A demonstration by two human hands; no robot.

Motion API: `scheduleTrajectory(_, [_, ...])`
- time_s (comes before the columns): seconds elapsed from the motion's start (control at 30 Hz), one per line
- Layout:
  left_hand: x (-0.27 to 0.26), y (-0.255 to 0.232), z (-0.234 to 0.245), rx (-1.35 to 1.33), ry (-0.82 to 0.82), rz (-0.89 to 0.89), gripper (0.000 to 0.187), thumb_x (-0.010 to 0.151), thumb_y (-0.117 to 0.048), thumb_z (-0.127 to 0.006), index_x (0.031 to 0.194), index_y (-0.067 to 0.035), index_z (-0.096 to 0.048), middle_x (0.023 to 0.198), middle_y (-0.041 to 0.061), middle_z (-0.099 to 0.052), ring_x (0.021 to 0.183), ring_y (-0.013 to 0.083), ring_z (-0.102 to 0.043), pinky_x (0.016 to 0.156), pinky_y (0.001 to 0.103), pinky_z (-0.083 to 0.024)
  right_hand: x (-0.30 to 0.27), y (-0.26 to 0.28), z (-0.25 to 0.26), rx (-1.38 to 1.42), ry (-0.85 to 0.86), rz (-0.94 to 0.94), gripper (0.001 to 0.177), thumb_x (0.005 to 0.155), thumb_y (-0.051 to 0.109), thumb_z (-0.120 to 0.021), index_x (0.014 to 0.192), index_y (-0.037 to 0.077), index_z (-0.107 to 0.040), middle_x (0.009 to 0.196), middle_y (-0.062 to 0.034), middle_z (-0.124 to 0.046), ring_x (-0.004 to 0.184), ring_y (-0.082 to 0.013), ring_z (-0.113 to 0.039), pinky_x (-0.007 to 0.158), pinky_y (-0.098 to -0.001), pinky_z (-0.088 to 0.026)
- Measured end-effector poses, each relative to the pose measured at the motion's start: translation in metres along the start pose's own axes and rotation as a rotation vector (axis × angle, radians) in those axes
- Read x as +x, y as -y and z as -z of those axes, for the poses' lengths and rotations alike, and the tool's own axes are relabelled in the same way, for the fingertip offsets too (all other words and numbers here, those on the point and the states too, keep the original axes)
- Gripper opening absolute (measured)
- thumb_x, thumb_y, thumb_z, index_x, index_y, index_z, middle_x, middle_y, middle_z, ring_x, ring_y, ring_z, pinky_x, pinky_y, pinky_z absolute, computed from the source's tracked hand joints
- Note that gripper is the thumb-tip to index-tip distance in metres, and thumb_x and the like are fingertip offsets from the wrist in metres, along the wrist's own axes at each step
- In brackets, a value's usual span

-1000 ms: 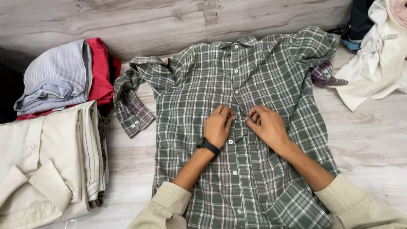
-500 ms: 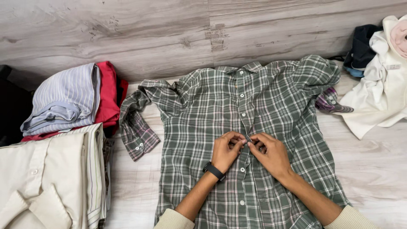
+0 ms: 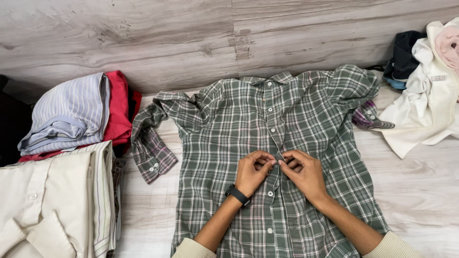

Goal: The person folds a red t-shirt, a blue striped long-sleeve shirt, and a green plaid button-down shirt on a wooden surface.

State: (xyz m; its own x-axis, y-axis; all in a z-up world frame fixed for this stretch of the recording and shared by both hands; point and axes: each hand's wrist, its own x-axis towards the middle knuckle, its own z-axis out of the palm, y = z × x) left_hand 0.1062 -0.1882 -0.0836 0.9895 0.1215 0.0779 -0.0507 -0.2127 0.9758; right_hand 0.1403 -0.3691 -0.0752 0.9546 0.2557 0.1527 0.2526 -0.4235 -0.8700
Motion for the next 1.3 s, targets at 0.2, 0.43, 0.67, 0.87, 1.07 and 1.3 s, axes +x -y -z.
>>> scheduleTrajectory(0.2, [0.000, 0.001, 0.001, 0.013, -0.005, -0.005, 0.011, 0.089, -0.011, -0.078, 0.096, -0.003, -0.076, 0.087, 0.008, -0.078, 0.075, 0.0118, -0.076, 0.059, 0.023, -0.062, -0.001, 0.000, 0.000, -0.023, 0.010, 0.044, 0.021, 0.083, 0.013, -0.080, 0.102, 0.004, -0.078, 0.084, -0.0072, -0.078, 0.063, -0.0097, -0.073, 0.054, -0.0208, -0.060])
scheduleTrajectory(0.43, [-0.001, 0.004, 0.002, -0.037, -0.048, -0.015, 0.011, 0.089, -0.010, -0.077, 0.096, -0.003, -0.076, 0.087, 0.007, -0.078, 0.077, 0.0118, -0.077, 0.062, 0.023, -0.064, -0.002, -0.002, 0.000, 0.091, 0.069, 0.077, 0.020, 0.086, 0.012, -0.076, 0.105, 0.005, -0.079, 0.091, -0.0081, -0.079, 0.068, -0.0129, -0.077, 0.057, -0.0237, -0.063])
scheduleTrajectory(0.67, [0.000, 0.005, 0.001, -0.009, -0.075, 0.007, 0.011, 0.087, -0.010, -0.079, 0.094, -0.001, -0.076, 0.086, 0.010, -0.080, 0.078, 0.0158, -0.079, 0.067, 0.026, -0.065, 0.009, -0.019, 0.001, 0.382, 0.227, -0.109, 0.023, 0.090, 0.009, -0.070, 0.111, -0.001, -0.074, 0.088, -0.0122, -0.080, 0.072, -0.0155, -0.080, 0.059, -0.0249, -0.065])
scheduleTrajectory(0.87, [-0.003, -0.005, 0.002, 0.030, -0.060, -0.016, 0.013, 0.090, -0.015, -0.079, 0.096, -0.004, -0.078, 0.089, 0.010, -0.079, 0.080, 0.0166, -0.080, 0.071, 0.026, -0.065, 0.006, -0.004, 0.002, 0.331, 0.223, -0.157, 0.016, 0.090, 0.009, -0.072, 0.102, -0.002, -0.075, 0.084, -0.0114, -0.081, 0.072, -0.0151, -0.079, 0.058, -0.0235, -0.062])
scheduleTrajectory(1.07, [-0.001, 0.005, 0.001, 0.080, -0.061, -0.018, 0.013, 0.085, -0.014, -0.080, 0.093, -0.004, -0.078, 0.087, 0.008, -0.080, 0.079, 0.0158, -0.079, 0.071, 0.026, -0.066, 0.004, 0.007, 0.003, 0.176, 0.211, -0.095, 0.015, 0.088, 0.011, -0.074, 0.098, 0.001, -0.076, 0.080, -0.0096, -0.081, 0.069, -0.0136, -0.080, 0.057, -0.0225, -0.064])
scheduleTrajectory(1.3, [0.003, 0.023, 0.003, 0.002, -0.044, -0.027, 0.009, 0.084, -0.006, -0.080, 0.087, -0.002, -0.074, 0.084, 0.008, -0.078, 0.078, 0.0138, -0.078, 0.071, 0.025, -0.065, 0.004, 0.009, 0.002, 0.163, 0.217, -0.095, 0.016, 0.088, 0.011, -0.074, 0.101, 0.002, -0.076, 0.082, -0.0087, -0.080, 0.069, -0.0130, -0.079, 0.057, -0.0225, -0.063])
